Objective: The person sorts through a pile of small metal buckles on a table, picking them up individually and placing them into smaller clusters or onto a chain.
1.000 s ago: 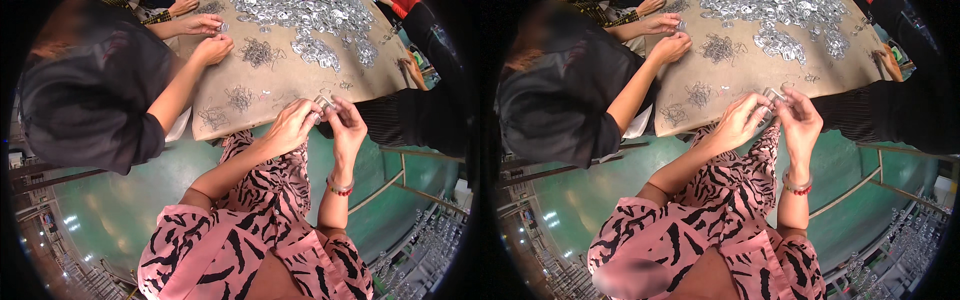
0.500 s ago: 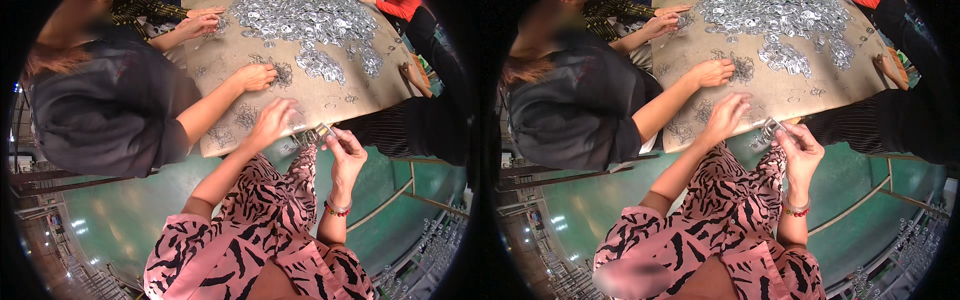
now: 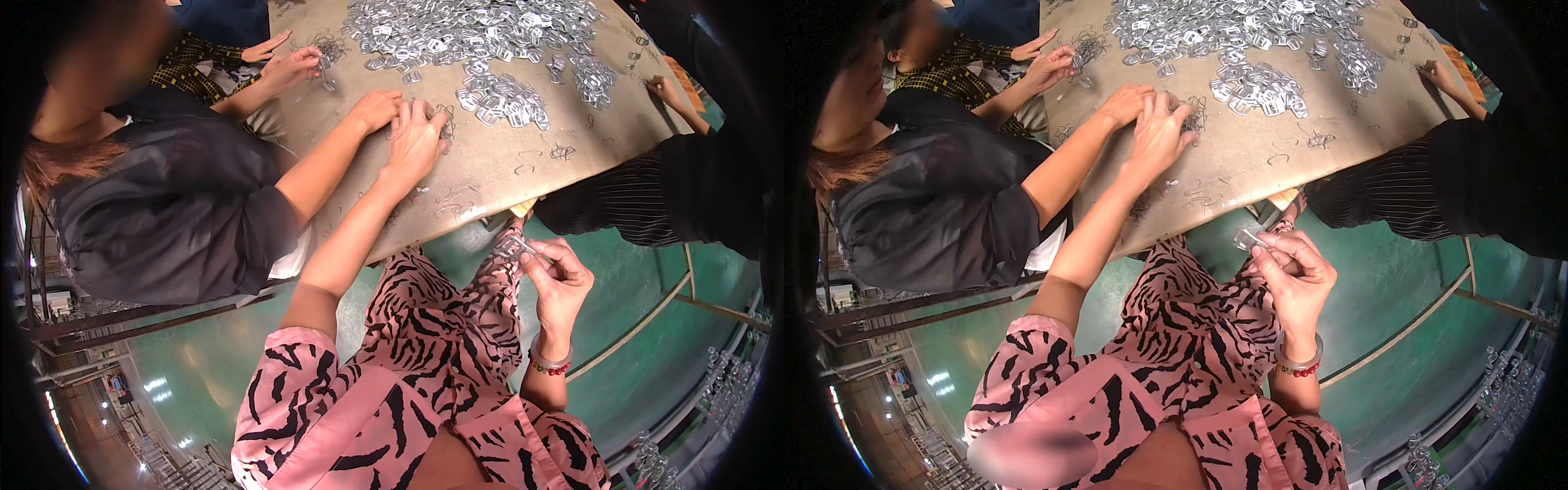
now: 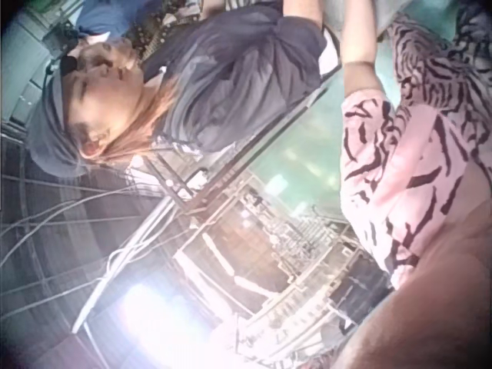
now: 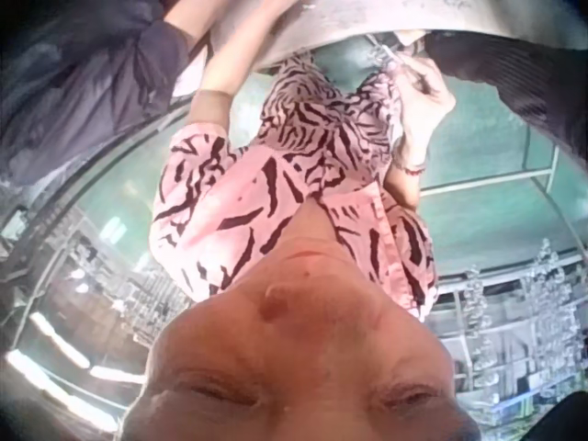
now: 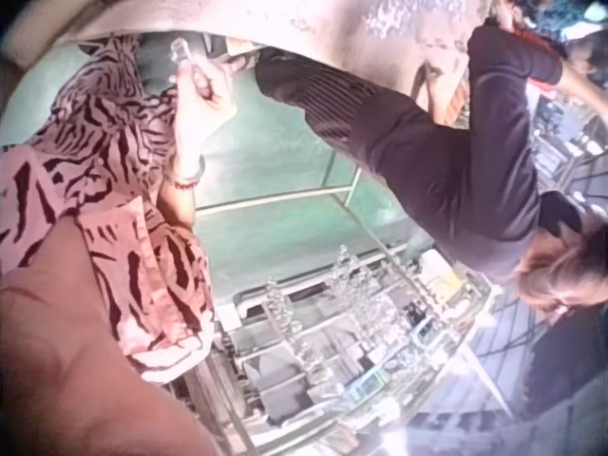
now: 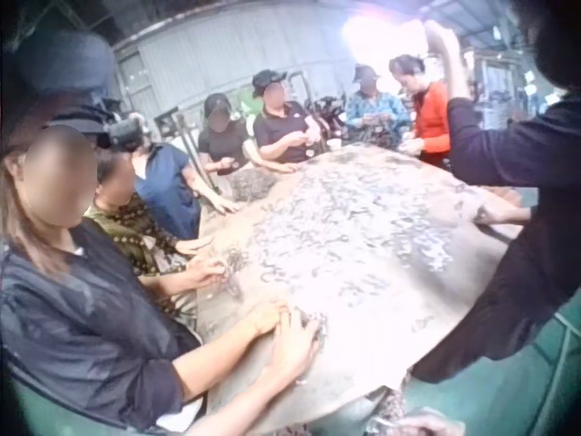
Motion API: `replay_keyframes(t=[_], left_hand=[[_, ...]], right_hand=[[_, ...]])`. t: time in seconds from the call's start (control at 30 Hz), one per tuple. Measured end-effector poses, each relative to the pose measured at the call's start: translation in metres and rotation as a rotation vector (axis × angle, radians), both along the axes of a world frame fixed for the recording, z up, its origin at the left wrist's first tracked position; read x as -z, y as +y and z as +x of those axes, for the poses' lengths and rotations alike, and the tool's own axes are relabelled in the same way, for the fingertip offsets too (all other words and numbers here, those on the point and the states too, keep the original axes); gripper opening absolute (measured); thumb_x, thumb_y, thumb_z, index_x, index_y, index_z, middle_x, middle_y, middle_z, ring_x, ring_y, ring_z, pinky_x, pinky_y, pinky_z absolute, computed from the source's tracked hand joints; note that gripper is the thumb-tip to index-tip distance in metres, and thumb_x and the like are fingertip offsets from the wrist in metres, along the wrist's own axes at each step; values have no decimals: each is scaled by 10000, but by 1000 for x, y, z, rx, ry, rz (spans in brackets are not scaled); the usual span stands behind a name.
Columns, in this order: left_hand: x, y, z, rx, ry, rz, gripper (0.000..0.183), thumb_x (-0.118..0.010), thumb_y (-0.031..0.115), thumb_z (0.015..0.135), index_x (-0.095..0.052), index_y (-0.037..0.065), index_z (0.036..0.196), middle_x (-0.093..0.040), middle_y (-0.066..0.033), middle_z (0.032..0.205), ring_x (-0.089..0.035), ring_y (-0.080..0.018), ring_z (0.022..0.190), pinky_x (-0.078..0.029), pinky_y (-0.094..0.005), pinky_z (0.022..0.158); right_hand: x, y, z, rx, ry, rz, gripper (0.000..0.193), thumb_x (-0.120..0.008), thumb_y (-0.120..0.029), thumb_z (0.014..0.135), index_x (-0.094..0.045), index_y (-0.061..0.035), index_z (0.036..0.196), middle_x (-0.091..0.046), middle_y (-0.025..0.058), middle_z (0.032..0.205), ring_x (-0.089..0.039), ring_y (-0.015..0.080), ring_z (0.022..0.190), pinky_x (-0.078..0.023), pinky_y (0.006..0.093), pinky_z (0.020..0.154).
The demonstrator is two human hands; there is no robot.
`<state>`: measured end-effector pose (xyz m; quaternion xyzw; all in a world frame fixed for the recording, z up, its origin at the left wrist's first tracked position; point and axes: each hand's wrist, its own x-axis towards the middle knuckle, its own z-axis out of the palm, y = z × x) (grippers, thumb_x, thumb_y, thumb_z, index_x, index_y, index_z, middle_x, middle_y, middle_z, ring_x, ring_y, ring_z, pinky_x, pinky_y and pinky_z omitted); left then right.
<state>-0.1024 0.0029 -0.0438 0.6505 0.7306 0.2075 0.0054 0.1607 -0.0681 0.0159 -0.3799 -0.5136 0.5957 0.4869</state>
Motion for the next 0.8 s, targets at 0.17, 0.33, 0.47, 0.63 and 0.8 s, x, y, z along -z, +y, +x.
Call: replay_keyframes(t=[0.17, 0.33, 0.47, 0.63, 0.8], left_hand=[[9, 26, 1, -177, 95, -292, 359, -726, 175, 687, -616, 93, 1019, -545, -191, 1158, -473, -349, 1138, -437, -412, 893], [-3, 45, -17, 22, -121, -346, 386, -638, 108, 726, -563, 74, 1103, -610, -258, 979, -574, -380, 987, -451, -419, 871], [-19, 41, -26, 8, -200, -136, 393, -618, 162, 763, -551, 56, 1136, -602, -246, 1032, -560, -374, 1024, -443, -422, 878], [-22, 34, -37, 10, -334, -137, 400, -636, 228, 778, -552, 20, 1110, -563, -250, 1125, -520, -381, 1086, -431, -425, 910], [-10, 31, -47, -69, -374, -164, 398, -664, 200, 762, -558, 24, 1103, -588, -225, 1072, -513, -365, 1098, -446, -421, 883]], right_hand=[[-7, -1, 2, 9, -10, -10, 158, -631, 139, 740, -640, 71, 882, -591, 70, 819, -602, 98, 619, -472, 178, 543], [-14, -12, 4, 21, -11, -14, 152, -632, 139, 741, -637, 77, 880, -590, 69, 822, -600, 95, 621, -476, 173, 540], [-13, -18, 9, 25, -6, 63, 172, -624, 156, 738, -634, 81, 892, -586, 76, 828, -603, 105, 645, -495, 183, 556], [-13, -20, 7, 0, 20, 52, 178, -631, 143, 743, -635, 81, 910, -594, 74, 838, -592, 98, 633, -487, 184, 554], [-10, -22, 6, -45, 41, 4, 176, -630, 135, 748, -632, 81, 916, -605, 73, 839, -603, 106, 648, -490, 187, 564]])
